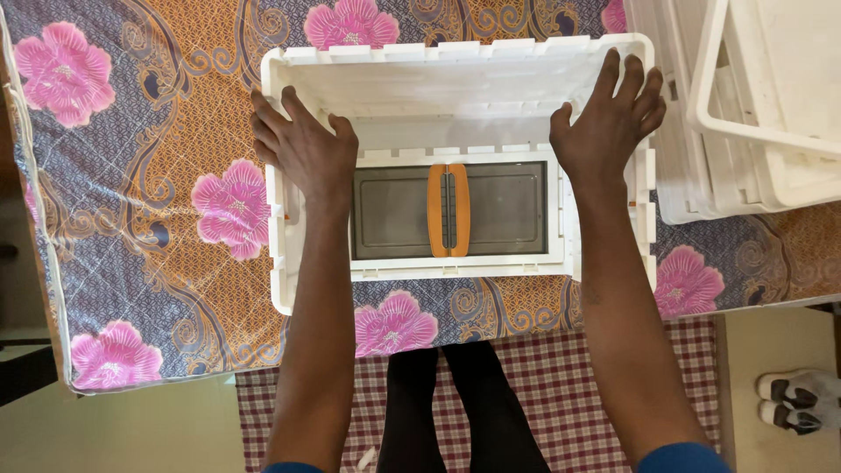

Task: The person unfolds a white collapsible cooler on a patterned mattress, extends its side panels, and secures them into place. They then place a lid on top, lift the assembled cooler, and set it on the floor. The person repeats the unfolding process with a second cooler.

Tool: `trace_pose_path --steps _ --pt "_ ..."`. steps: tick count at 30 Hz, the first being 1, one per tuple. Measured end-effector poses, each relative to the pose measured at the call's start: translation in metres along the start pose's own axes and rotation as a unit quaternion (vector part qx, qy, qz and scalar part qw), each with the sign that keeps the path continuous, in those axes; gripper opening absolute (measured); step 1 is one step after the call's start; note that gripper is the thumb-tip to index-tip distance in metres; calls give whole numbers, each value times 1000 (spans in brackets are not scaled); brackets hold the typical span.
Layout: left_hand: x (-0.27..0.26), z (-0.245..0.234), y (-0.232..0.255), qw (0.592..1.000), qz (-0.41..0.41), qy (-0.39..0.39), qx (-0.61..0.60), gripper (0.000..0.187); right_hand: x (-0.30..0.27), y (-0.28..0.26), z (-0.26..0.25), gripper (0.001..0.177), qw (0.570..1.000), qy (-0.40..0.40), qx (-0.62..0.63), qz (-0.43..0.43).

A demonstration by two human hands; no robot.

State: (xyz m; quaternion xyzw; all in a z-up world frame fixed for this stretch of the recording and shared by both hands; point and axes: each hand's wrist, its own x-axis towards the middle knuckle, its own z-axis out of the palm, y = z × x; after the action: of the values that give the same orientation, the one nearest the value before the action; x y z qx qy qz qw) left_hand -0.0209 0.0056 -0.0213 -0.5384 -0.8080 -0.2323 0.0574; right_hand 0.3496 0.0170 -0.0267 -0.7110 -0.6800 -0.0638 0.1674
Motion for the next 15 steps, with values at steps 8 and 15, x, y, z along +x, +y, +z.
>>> trace_pose_path --steps 8,15 --pt "10 -7 2 999 -33 -12 -28 61 5 11 -6 74 999 21 26 1" --pt "9 -17 7 997 16 30 -69 59 3 7 -6 71 999 27 24 8"
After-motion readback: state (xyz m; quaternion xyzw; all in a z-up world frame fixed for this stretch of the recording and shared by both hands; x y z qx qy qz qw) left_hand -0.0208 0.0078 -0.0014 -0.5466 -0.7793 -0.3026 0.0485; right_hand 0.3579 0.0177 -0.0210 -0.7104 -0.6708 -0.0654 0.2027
